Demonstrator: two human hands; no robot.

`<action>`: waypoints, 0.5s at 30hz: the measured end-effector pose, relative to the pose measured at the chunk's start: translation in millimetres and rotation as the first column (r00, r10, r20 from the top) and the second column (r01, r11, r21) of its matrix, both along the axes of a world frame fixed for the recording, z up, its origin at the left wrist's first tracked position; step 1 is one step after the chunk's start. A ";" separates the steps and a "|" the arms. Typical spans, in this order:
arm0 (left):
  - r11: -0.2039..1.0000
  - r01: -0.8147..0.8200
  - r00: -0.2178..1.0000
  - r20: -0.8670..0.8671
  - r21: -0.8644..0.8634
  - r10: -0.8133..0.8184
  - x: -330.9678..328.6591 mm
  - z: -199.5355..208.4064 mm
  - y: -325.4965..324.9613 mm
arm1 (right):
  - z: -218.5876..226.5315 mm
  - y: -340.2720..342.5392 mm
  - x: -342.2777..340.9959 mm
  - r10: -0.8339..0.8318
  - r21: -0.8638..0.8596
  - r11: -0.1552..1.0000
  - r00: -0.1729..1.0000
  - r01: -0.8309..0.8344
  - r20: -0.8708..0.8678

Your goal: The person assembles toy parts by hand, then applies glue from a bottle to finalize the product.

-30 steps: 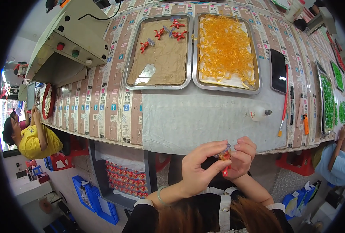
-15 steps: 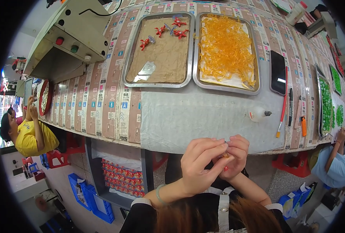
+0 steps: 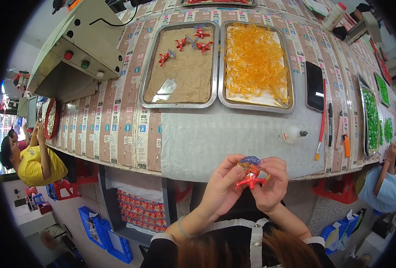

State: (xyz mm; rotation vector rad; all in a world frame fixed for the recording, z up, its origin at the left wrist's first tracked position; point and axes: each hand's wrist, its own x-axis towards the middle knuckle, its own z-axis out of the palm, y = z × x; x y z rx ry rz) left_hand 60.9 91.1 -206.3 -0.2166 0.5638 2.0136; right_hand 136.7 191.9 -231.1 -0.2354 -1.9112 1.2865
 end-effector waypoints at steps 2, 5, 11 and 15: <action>1.000 0.002 1.000 0.024 0.008 -0.002 0.2 -0.9 0.8 | 2.9 2.2 -0.6 0.002 0.026 1.000 1.000 -0.003 0.016; 1.000 -0.002 1.000 0.026 0.003 0.002 0.3 -1.6 1.0 | 6.2 3.4 -0.3 0.004 0.036 0.999 1.000 -0.005 0.028; 1.000 0.000 1.000 0.016 -0.014 0.000 0.8 -4.2 0.6 | 9.6 4.5 0.4 0.018 0.044 0.999 1.000 -0.019 0.017; 0.999 -0.037 0.996 -0.086 -0.036 0.034 1.0 0.3 0.6 | 9.2 5.6 0.6 0.049 0.006 0.999 0.998 -0.049 -0.024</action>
